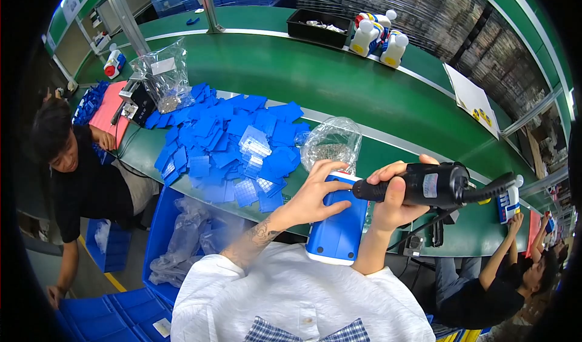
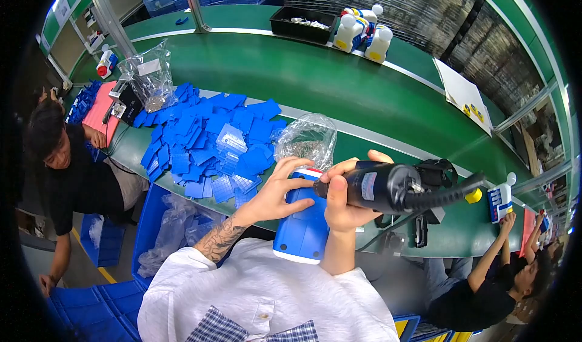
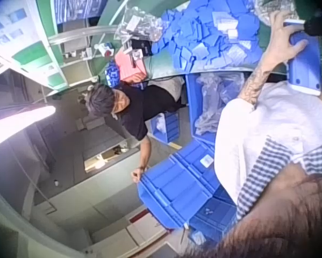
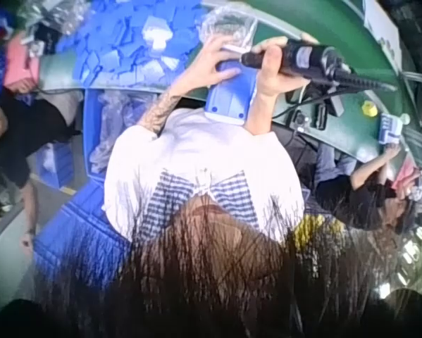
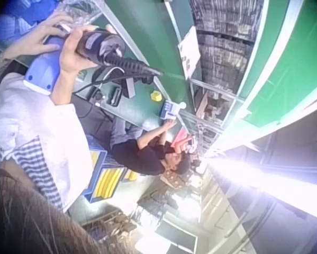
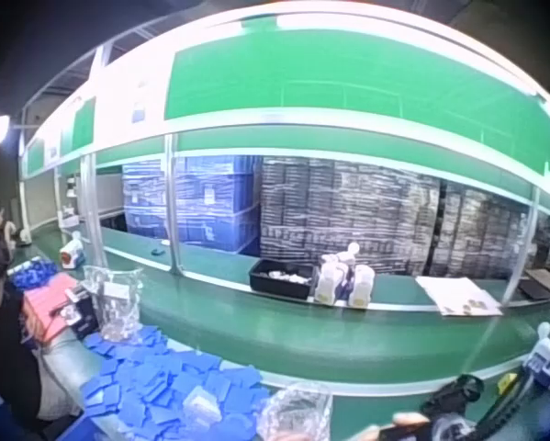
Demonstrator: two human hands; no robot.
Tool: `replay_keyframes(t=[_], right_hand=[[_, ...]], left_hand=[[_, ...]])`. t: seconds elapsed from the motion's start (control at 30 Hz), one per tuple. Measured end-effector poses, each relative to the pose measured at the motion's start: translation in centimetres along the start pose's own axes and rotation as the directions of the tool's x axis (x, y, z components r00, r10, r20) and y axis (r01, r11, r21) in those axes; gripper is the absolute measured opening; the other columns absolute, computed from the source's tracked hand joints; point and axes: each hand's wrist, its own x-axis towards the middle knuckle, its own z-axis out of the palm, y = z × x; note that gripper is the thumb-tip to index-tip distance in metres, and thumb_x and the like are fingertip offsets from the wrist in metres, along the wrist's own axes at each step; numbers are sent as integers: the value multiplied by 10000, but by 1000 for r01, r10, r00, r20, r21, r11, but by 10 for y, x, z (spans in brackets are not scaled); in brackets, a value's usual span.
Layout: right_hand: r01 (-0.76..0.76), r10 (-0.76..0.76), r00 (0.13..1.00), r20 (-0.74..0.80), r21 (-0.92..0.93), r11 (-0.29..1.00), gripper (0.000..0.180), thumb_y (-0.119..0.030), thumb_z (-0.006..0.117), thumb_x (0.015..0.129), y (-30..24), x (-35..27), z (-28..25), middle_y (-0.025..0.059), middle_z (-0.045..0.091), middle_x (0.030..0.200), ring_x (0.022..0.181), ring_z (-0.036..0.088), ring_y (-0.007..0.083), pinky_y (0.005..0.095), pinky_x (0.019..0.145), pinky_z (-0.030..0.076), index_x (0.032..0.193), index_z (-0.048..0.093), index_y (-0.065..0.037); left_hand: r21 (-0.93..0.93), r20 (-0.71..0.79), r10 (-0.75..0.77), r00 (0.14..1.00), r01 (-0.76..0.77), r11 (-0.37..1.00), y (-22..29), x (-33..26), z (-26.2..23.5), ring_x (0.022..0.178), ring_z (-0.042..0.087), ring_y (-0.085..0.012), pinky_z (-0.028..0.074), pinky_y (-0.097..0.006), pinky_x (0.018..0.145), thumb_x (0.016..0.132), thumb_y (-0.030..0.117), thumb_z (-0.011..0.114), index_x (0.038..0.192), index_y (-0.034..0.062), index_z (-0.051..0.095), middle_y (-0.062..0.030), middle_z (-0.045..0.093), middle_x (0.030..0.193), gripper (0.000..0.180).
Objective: Assembling toy foam blasters on a factory assembly line using an electric screwdriver.
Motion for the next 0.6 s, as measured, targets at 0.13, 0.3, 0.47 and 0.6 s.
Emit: replay_keyframes(t=[0.13, 0.3, 0.47, 0.6], right_hand=[[-72, 71, 996, -45, -8, 997, 486, -141, 598, 791, -1, 1, 3, 97, 520, 607, 479, 504, 152, 257, 470, 453, 1133, 296, 26], [-61, 59, 998, -35, -59, 996, 498, -138, 605, 784, -3, 4, 4, 91, 519, 600, 479, 504, 147, 253, 476, 450, 1137, 297, 31], [-135, 136, 991, 5, -64, 989, 452, -101, 584, 784, 2, 6, 5, 91, 520, 595, 483, 505, 139, 237, 488, 440, 1118, 328, 65], [-208, 209, 978, 24, -47, 977, 421, -66, 565, 783, 5, 6, 4, 82, 521, 595, 488, 508, 132, 229, 494, 433, 1110, 339, 71]], left_hand=[[-13, 2, -14, 1000, 14, 1000, 1, -2, 1, 1127, 326, -325, 283, -410, 954, 658, 211, 674, 946, 57, 625, -139, 415, 1183, 330], [-59, 12, -5, 1000, 6, 998, 1, -2, 6, 1131, 326, -319, 281, -411, 957, 655, 202, 673, 958, 50, 615, -134, 414, 1188, 344], [-53, 4, -14, 1000, 14, 998, -3, -3, 8, 1131, 332, -318, 277, -414, 960, 647, 190, 673, 958, 42, 611, -130, 416, 1189, 349], [-49, -18, -76, 997, 75, 996, -3, -7, 13, 1159, 312, -330, 263, -424, 972, 652, 177, 663, 1048, 52, 558, -138, 394, 1214, 428]])
